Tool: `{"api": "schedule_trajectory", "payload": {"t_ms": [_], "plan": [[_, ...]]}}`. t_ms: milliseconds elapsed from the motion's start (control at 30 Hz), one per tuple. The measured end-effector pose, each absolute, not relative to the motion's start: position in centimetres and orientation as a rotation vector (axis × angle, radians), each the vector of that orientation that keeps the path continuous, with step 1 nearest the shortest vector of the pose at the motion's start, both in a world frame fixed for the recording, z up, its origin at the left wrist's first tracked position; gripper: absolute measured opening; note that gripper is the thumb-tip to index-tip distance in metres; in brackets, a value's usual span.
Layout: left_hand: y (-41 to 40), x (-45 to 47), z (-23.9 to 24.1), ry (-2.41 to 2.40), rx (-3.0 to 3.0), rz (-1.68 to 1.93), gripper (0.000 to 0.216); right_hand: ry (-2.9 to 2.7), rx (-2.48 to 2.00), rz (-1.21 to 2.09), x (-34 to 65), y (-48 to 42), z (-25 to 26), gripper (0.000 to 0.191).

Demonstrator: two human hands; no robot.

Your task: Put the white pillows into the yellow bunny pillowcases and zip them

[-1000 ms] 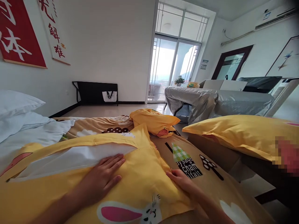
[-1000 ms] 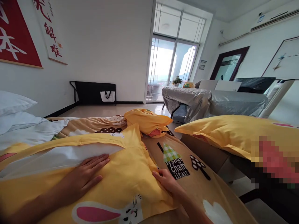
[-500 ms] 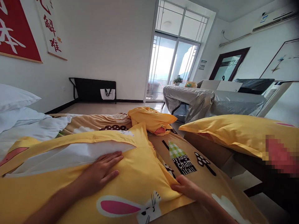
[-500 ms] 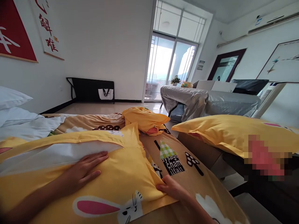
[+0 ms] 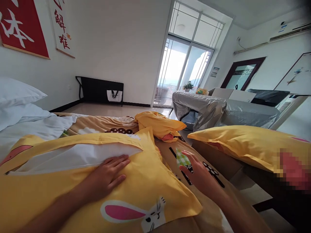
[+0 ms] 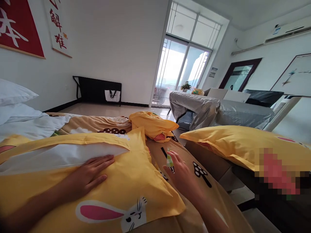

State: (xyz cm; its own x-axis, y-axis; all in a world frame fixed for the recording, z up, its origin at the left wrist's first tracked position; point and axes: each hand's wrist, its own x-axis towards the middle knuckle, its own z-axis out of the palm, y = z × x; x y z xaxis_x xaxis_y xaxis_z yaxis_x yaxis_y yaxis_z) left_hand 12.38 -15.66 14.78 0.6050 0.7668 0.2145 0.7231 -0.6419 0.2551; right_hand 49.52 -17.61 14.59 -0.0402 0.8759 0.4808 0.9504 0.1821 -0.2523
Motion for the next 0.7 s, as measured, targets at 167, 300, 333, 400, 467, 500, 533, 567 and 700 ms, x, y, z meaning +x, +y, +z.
{"api": "schedule_trajectory", "payload": {"t_ms": [167, 300, 333, 400, 467, 500, 533, 567, 700], "plan": [[-15.4, 12.2, 14.5, 1.25, 2.74, 0.463, 0.051, -2.008, -1.413, -0.042, 41.9, -17.2, 10.5, 0.058], [-15.4, 12.1, 14.4, 1.224, 2.753, 0.44, 0.05, -2.195, -1.534, 0.191, 40.7, -17.0, 5.1, 0.058], [-15.4, 12.1, 14.4, 1.229, 2.735, 0.457, 0.05, -2.197, -1.589, 0.223, 41.3, -17.2, 4.4, 0.059], [-15.3, 12.2, 14.2, 1.289, 2.681, 0.557, 0.05, -2.197, -1.696, 0.249, 43.2, -18.0, 3.8, 0.06], [-15.0, 12.1, 14.2, 1.409, 2.629, 0.699, 0.048, -2.18, -1.815, 0.236, 45.1, -19.2, 3.7, 0.062], [-14.9, 11.9, 14.2, 1.488, 2.613, 0.755, 0.046, -2.164, -1.866, 0.221, 45.9, -19.9, 3.6, 0.062], [-14.8, 11.7, 14.4, 1.573, 2.6, 0.789, 0.044, -2.14, -1.907, 0.202, 46.6, -20.5, 3.5, 0.061], [-14.7, 11.3, 14.7, 1.658, 2.583, 0.788, 0.043, -2.1, -1.943, 0.181, 47.1, -21.0, 3.4, 0.06], [-15.1, 9.1, 17.4, 1.947, 2.363, 0.531, 0.047, -1.86, -2.034, 0.128, 48.1, -21.0, 3.1, 0.054]]}}
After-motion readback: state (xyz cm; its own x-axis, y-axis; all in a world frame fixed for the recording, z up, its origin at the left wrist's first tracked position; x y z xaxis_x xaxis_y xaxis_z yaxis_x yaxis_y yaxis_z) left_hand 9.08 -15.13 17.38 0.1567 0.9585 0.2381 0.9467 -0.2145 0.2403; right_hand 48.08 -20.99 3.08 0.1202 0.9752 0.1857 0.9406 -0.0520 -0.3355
